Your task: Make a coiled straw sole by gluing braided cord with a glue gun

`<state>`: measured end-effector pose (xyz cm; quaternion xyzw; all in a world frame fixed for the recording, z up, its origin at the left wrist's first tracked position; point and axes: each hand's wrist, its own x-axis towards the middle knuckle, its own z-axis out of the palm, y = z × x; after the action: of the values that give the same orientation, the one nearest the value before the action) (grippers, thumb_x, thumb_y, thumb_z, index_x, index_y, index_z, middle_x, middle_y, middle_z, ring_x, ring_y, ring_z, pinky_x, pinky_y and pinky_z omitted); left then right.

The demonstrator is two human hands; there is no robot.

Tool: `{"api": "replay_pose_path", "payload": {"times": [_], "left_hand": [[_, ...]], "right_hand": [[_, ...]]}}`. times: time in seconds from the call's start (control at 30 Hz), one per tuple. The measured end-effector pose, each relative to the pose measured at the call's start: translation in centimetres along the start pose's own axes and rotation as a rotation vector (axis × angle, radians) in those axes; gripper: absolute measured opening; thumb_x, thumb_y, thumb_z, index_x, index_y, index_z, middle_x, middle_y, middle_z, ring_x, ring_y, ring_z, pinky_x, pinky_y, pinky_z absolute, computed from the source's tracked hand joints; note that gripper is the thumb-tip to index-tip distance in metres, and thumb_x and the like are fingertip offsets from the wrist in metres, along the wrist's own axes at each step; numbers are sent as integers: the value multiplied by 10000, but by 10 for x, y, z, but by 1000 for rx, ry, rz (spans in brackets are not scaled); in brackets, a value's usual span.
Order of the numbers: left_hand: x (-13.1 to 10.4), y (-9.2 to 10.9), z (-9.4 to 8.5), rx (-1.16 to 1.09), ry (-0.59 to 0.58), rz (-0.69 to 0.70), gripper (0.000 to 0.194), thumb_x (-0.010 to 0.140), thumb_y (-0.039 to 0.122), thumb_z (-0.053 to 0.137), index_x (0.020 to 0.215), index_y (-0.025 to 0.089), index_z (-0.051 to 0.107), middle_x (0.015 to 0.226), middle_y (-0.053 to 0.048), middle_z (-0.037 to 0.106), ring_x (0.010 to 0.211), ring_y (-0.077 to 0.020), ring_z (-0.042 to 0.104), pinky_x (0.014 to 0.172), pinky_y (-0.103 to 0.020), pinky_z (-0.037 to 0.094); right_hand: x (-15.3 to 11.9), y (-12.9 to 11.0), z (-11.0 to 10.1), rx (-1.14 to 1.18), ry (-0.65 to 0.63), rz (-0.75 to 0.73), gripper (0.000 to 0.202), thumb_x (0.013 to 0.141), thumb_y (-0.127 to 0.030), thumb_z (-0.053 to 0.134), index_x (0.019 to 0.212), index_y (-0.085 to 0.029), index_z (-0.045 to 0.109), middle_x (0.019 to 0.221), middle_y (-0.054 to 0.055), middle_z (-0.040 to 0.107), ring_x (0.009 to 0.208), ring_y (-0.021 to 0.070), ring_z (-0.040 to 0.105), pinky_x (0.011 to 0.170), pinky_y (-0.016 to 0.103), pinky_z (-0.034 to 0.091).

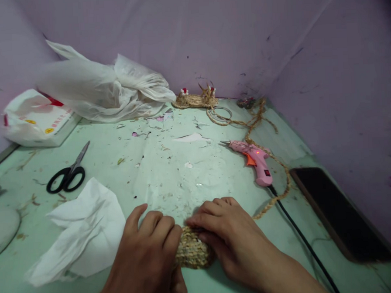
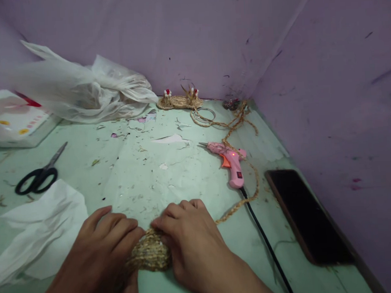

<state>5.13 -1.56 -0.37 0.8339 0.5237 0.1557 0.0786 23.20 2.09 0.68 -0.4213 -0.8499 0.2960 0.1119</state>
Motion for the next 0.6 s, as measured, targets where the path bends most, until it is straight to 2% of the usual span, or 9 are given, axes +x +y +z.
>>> {"api": "replay_pose_path", "payload": {"times": [0.2, 0.33, 0.47, 0.6], "left_hand": [[2, 0, -1, -30, -25, -40, 265, 476, 146, 470, 709, 205, 580, 726, -33, 580, 751, -235, 507, 921, -533, 311], [4, 2, -6, -62, -48, -58, 252, 489, 155, 484, 719, 187, 582, 757, -52, 572, 780, -242, 498, 928, -524, 312], [4, 5, -10, -85, -77, -59, 196, 519, 144, 500, 702, 182, 560, 772, -59, 557, 791, -244, 481, 928, -520, 311], [0, 7, -16, -82, -82, -25, 165, 572, 136, 518, 724, 174, 569, 798, -65, 562, 803, -247, 478, 909, -525, 313]], "right_hand": [[2, -1, -1, -17, -4, -42, 368, 707, -24, 532, 952, -267, 659, 878, 5, 625, 780, 177, 519, 705, 349, 332], [-1, 3, 1, 48, 47, -49, 370, 763, -45, 513, 1021, -269, 655, 885, 12, 648, 807, 185, 550, 733, 370, 370], [-9, 13, -5, 183, 278, -34, 300, 853, -116, 471, 1092, -227, 615, 909, 33, 682, 839, 178, 598, 756, 364, 443], [-18, 28, -21, 115, 571, 64, 174, 839, -180, 547, 969, -218, 655, 889, 37, 705, 821, 176, 640, 721, 324, 496]]}}
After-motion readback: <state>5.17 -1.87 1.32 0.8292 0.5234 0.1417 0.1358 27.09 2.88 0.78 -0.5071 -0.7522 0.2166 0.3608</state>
